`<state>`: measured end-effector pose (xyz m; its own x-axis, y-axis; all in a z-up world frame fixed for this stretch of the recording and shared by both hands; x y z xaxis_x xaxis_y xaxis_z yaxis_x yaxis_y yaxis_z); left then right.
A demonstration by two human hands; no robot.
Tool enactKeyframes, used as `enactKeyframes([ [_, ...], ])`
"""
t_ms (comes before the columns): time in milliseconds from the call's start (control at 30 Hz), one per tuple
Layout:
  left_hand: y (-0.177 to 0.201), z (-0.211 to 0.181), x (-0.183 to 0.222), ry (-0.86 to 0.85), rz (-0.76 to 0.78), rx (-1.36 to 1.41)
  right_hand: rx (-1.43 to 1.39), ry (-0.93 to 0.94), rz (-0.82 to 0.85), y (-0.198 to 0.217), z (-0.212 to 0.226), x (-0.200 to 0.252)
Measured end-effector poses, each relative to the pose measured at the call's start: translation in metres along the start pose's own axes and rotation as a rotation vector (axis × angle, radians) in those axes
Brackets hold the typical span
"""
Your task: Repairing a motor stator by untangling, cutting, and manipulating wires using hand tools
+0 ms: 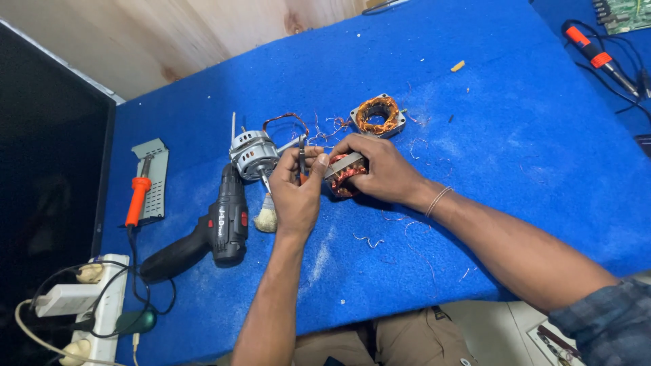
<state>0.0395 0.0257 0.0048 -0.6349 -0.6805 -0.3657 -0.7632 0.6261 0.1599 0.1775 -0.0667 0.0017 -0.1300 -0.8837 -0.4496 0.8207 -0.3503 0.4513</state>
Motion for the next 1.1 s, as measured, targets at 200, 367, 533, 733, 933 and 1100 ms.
enactKeyframes([
  [200, 0.001, 0.022, -0.004, 0.019, -0.002, 0.121, 0.014, 0.026, 0.026, 0.0, 0.005, -0.001],
  [367, -0.002, 0.024, 0.005, 0.206, -0.001, 0.293, 0.038, 0.062, 0.025, -0.001, 0.01, 0.001],
  [533, -0.006, 0.016, 0.005, 0.368, 0.017, 0.509, 0.088, 0.078, 0.009, -0.002, 0.006, 0.001],
  [733, -0.005, 0.018, 0.007, 0.407, -0.006, 0.536, 0.063, 0.068, -0.008, -0.002, 0.014, 0.001],
  [933, 0.006, 0.047, -0.005, 0.264, -0.035, 0.259, 0.172, 0.054, -0.097, 0.0, 0.006, 0.0],
  [1100, 0.008, 0.03, -0.005, 0.148, -0.005, 0.121, 0.173, 0.036, -0.141, 0.0, 0.014, 0.003],
])
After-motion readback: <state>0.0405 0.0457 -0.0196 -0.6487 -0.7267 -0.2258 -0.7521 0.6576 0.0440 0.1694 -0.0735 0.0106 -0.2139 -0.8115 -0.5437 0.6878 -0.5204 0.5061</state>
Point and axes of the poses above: each hand's wrist, its own x-axis away from the middle knuckle, its own y-axis out of the back of the hand, z = x × y, the point moved 5 cm from there along -x, towards the middle knuckle, and after that the axes turned 10 degrees about z, right-handed, at the moved point
